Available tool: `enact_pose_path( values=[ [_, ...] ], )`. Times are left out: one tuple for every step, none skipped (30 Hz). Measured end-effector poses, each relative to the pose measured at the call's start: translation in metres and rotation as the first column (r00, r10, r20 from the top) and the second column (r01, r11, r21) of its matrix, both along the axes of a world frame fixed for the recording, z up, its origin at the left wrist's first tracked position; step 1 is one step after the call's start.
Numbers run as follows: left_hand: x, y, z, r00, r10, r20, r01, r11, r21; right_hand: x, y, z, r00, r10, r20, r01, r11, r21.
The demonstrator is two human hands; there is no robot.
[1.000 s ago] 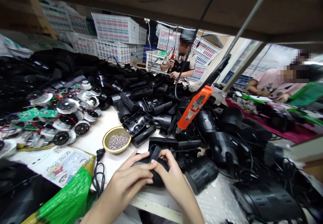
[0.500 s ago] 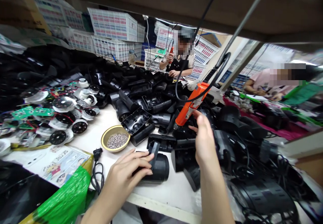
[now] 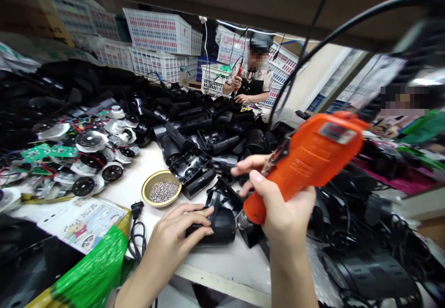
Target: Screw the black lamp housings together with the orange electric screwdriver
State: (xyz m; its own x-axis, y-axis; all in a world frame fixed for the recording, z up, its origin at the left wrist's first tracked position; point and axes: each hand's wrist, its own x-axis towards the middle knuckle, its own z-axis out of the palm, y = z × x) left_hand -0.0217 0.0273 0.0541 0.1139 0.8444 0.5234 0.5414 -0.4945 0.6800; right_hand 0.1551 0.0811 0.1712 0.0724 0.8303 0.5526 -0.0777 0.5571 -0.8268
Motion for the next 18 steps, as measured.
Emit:
enact_pose_path(
  values=[
    [0.001, 0.001, 0.001, 1.000, -0.005, 0.000, 0.005, 1.000, 0.003, -0.005, -0.006, 0.001, 0.996, 0.011, -0.089, -0.011, 1.000, -0.002],
    [0.001, 0.001, 0.001, 1.000, -0.007, 0.001, 0.007, 1.000, 0.008, -0.009, -0.010, 0.001, 0.985, 0.014, -0.171, -0.014, 1.000, 0.000],
    [0.002, 0.001, 0.002, 1.000, -0.006, 0.004, 0.006, 1.000, 0.014, -0.014, -0.013, 0.000, 0.971, 0.012, -0.240, -0.010, 1.000, 0.010],
    [0.003, 0.002, 0.002, 1.000, -0.004, 0.007, 0.004, 1.000, 0.021, -0.017, -0.015, -0.002, 0.959, 0.008, -0.284, 0.000, 1.000, 0.027],
    [0.004, 0.002, 0.003, 1.000, -0.001, 0.011, 0.000, 1.000, 0.028, -0.020, -0.017, -0.004, 0.953, 0.008, -0.304, 0.008, 0.999, 0.051],
    [0.004, 0.002, 0.003, 1.000, 0.003, 0.013, -0.003, 0.999, 0.036, -0.022, -0.017, -0.006, 0.951, 0.011, -0.308, 0.012, 0.997, 0.073],
    [0.004, 0.003, 0.003, 1.000, 0.006, 0.015, -0.007, 0.999, 0.044, -0.023, -0.018, -0.008, 0.951, 0.012, -0.308, 0.016, 0.996, 0.090],
    [0.004, 0.003, 0.003, 1.000, 0.010, 0.017, -0.011, 0.999, 0.049, -0.024, -0.018, -0.010, 0.951, 0.012, -0.308, 0.019, 0.995, 0.097],
    [0.004, 0.003, 0.003, 1.000, 0.011, 0.018, -0.012, 0.998, 0.055, -0.025, -0.018, -0.011, 0.952, 0.009, -0.306, 0.023, 0.995, 0.101],
    [0.004, 0.003, 0.003, 1.000, 0.012, 0.020, -0.013, 0.998, 0.060, -0.026, -0.018, -0.012, 0.955, 0.007, -0.297, 0.024, 0.995, 0.099],
    [0.004, 0.003, 0.003, 1.000, 0.012, 0.021, -0.013, 0.998, 0.067, -0.027, -0.018, -0.014, 0.959, -0.001, -0.285, 0.029, 0.995, 0.093],
    [0.004, 0.003, 0.003, 1.000, 0.012, 0.021, -0.013, 0.997, 0.071, -0.028, -0.018, -0.015, 0.962, -0.016, -0.271, 0.040, 0.996, 0.084],
    [0.004, 0.003, 0.002, 1.000, 0.013, 0.019, -0.014, 0.997, 0.072, -0.029, -0.018, -0.016, 0.966, -0.034, -0.256, 0.054, 0.996, 0.072],
    [0.004, 0.002, 0.002, 1.000, 0.012, 0.015, -0.013, 0.997, 0.074, -0.030, -0.019, -0.017, 0.968, -0.056, -0.244, 0.073, 0.996, 0.060],
    [0.004, 0.002, 0.002, 1.000, 0.013, 0.011, -0.014, 0.997, 0.076, -0.030, -0.019, -0.019, 0.970, -0.079, -0.231, 0.092, 0.995, 0.047],
    [0.004, 0.002, 0.002, 1.000, 0.017, 0.007, -0.017, 0.997, 0.078, -0.031, -0.018, -0.020, 0.971, -0.098, -0.219, 0.108, 0.994, 0.034],
    [0.004, 0.002, 0.002, 1.000, 0.022, 0.004, -0.022, 0.996, 0.083, -0.031, -0.018, -0.021, 0.971, -0.111, -0.210, 0.119, 0.993, 0.024],
    [0.004, 0.001, 0.002, 1.000, 0.027, 0.001, -0.027, 0.996, 0.087, -0.031, -0.018, -0.023, 0.972, -0.115, -0.205, 0.121, 0.992, 0.017]
  ],
)
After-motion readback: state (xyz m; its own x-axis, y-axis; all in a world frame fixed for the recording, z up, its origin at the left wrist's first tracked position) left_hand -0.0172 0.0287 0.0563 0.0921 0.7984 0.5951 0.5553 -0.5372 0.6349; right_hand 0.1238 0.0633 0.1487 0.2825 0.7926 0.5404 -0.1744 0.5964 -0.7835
